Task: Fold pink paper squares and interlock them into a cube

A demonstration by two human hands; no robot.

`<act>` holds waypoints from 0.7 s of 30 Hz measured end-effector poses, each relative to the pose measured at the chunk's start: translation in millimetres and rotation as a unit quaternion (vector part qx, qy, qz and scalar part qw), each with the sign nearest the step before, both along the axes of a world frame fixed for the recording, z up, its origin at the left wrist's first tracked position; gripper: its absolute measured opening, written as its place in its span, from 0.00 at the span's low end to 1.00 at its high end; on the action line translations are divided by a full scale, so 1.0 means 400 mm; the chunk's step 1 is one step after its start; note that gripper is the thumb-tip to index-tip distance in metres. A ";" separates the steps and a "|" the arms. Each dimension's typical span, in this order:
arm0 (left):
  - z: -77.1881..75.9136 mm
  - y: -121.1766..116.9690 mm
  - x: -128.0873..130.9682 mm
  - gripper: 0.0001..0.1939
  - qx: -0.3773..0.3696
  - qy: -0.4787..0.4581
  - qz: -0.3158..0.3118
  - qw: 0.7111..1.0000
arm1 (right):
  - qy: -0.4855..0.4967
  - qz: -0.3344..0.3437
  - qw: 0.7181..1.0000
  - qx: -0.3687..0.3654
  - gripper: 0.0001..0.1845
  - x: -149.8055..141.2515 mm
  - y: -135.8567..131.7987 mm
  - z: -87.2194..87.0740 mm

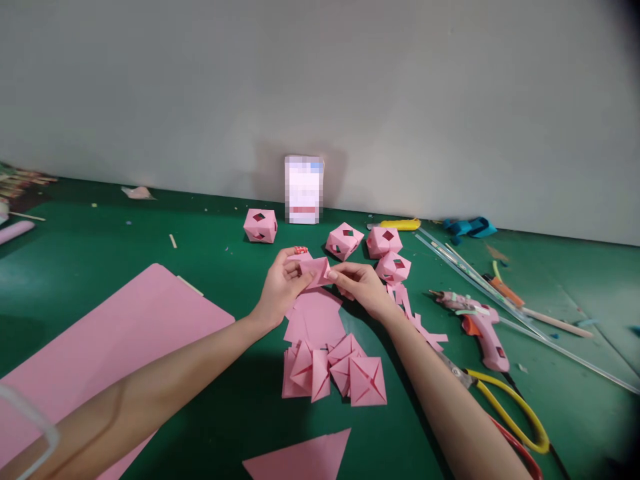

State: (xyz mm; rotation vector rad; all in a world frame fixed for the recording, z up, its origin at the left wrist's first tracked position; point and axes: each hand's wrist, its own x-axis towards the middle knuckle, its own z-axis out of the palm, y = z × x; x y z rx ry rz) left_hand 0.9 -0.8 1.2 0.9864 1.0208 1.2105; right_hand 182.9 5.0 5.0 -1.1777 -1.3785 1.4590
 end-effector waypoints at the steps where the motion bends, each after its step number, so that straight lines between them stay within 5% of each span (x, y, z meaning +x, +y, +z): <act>1: 0.000 -0.001 0.000 0.26 0.005 0.005 -0.007 1.000 | -0.010 0.006 1.000 0.004 0.22 -0.001 0.000 0.001; 21: -0.005 -0.006 -0.002 0.25 0.018 0.036 -0.036 0.999 | -0.028 -0.002 0.999 0.046 0.23 -0.012 0.000 -0.009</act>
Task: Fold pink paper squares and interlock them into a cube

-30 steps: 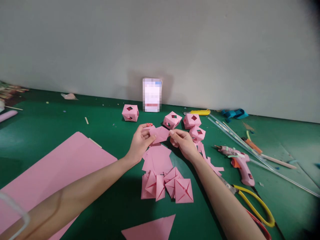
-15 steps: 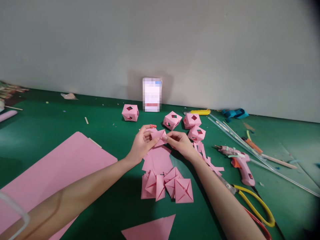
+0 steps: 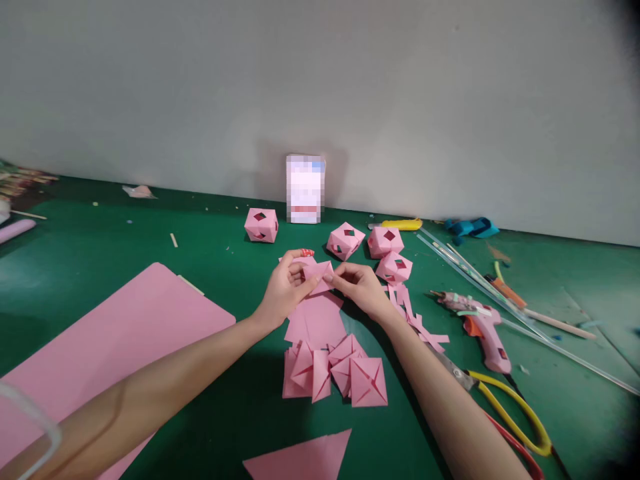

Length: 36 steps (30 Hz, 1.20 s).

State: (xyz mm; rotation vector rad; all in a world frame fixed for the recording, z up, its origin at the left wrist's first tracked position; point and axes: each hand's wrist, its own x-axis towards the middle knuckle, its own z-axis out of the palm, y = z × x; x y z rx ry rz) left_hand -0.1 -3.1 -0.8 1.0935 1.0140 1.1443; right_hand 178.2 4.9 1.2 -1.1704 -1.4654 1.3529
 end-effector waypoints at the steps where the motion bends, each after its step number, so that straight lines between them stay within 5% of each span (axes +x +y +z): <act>1: -0.002 0.000 -0.001 0.25 0.002 -0.002 -0.003 1.000 | -0.002 0.002 1.000 0.001 0.22 0.000 0.000 0.000; 21: -0.006 -0.001 -0.002 0.26 0.017 0.045 -0.017 0.999 | 0.068 -0.062 0.996 -0.012 0.18 -0.006 -0.010 0.010; 36: -0.008 -0.001 -0.001 0.26 0.019 0.049 -0.031 0.998 | 0.114 -0.046 0.992 -0.016 0.16 0.000 -0.008 0.005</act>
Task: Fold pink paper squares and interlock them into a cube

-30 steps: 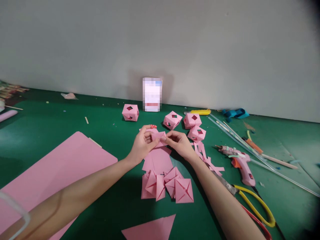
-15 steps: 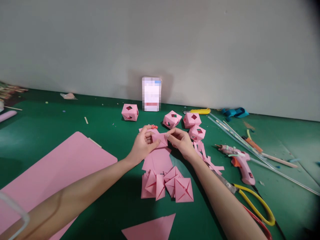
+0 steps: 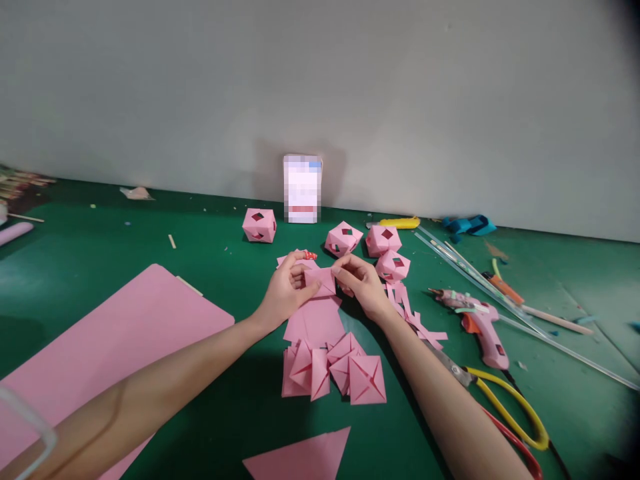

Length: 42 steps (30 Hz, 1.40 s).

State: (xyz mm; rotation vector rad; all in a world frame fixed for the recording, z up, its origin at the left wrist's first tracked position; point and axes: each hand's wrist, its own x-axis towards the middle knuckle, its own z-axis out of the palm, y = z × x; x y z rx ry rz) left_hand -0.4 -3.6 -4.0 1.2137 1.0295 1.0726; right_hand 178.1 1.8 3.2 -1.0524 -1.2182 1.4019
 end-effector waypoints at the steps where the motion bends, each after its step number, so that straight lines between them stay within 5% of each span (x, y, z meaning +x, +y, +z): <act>1: 0.001 0.000 0.000 0.26 0.001 0.003 0.002 1.000 | 0.001 -0.002 1.000 -0.002 0.16 0.000 0.000 0.001; 15: 0.012 0.000 0.000 0.29 -0.007 0.055 0.008 0.998 | -0.089 -0.040 0.993 0.068 0.15 -0.007 -0.003 -0.021; 42: 0.014 0.001 -0.001 0.30 -0.016 0.060 0.019 0.998 | -0.122 -0.030 0.990 0.060 0.19 -0.009 -0.003 -0.029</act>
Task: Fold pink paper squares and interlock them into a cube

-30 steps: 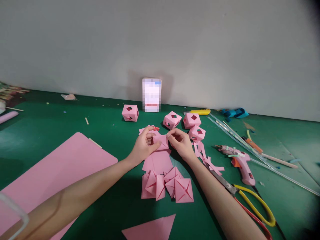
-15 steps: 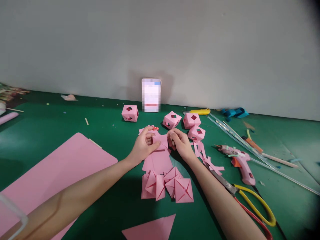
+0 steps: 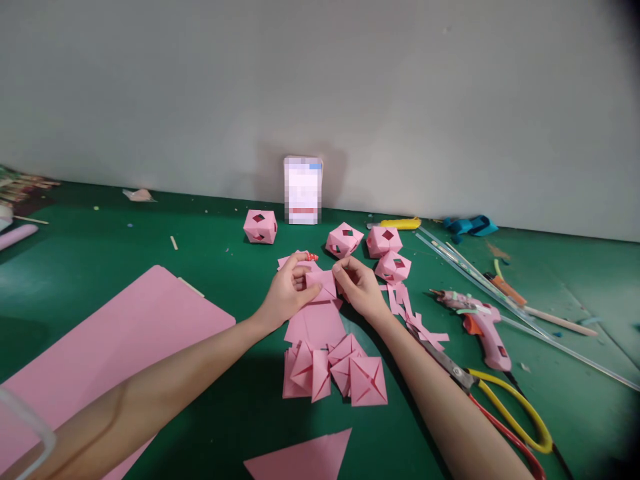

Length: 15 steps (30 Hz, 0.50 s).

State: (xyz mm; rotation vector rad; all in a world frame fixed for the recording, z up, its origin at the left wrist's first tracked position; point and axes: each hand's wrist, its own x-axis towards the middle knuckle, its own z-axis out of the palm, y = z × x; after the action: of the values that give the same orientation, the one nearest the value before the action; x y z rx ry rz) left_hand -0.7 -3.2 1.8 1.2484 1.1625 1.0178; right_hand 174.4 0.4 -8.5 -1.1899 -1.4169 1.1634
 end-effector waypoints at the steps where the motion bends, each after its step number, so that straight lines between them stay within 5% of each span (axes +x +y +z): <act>1: 0.000 0.000 0.000 0.30 -0.002 -0.002 0.000 1.000 | -0.008 0.002 1.000 0.001 0.18 0.000 0.000 0.000; 9: -0.006 0.003 -0.001 0.29 -0.007 -0.019 0.007 1.000 | -0.068 -0.004 0.997 0.023 0.18 0.001 -0.001 0.001; 15: -0.004 0.007 0.002 0.27 -0.026 -0.083 0.031 0.996 | -0.061 0.074 0.995 -0.015 0.23 0.007 0.005 0.019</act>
State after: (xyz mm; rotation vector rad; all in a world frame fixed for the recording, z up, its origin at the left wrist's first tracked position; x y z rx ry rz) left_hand 0.1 -0.3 0.2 1.0718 1.0975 1.1100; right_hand 177.1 2.5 -1.0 -1.2103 -1.6074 1.2337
